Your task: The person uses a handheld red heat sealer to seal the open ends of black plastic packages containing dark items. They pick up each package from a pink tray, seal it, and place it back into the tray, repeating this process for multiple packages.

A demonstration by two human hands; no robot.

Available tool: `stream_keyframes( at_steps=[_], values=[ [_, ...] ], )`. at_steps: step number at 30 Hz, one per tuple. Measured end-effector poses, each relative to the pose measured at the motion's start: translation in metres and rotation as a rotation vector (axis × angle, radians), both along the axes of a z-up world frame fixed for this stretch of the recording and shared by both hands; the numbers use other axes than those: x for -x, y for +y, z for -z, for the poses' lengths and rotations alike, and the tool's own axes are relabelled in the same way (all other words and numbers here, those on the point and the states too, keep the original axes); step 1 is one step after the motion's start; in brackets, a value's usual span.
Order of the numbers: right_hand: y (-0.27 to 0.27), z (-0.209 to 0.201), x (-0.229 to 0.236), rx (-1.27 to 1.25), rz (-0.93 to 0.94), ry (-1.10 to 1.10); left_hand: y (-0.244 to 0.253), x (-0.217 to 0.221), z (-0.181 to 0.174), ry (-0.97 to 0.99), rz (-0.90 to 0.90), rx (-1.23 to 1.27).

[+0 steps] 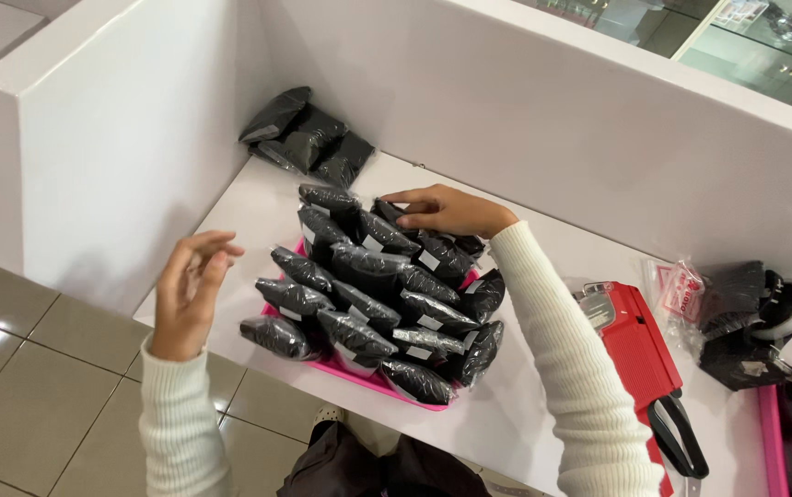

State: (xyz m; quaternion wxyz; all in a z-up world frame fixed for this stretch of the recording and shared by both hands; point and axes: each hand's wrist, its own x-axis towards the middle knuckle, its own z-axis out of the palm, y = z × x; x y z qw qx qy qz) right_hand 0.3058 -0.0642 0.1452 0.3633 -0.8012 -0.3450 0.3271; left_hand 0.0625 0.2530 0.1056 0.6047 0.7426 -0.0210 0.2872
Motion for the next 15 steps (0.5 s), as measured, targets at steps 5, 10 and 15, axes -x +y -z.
stream_keyframes(
  at_steps=[5, 10, 15],
  values=[
    [0.014, -0.019, -0.005, 0.113, -0.067, -0.039, -0.001, -0.077, 0.012, 0.296, 0.222, 0.079],
    [0.031, -0.023, -0.048, 0.207, 0.003, -0.037, 0.022, -0.141, 0.044, 0.475, 0.302, 0.086],
    [0.082, 0.006, -0.098, 0.188, 0.354, 0.027, 0.050, -0.209, 0.073, 0.003, -0.405, -0.709]
  ],
)
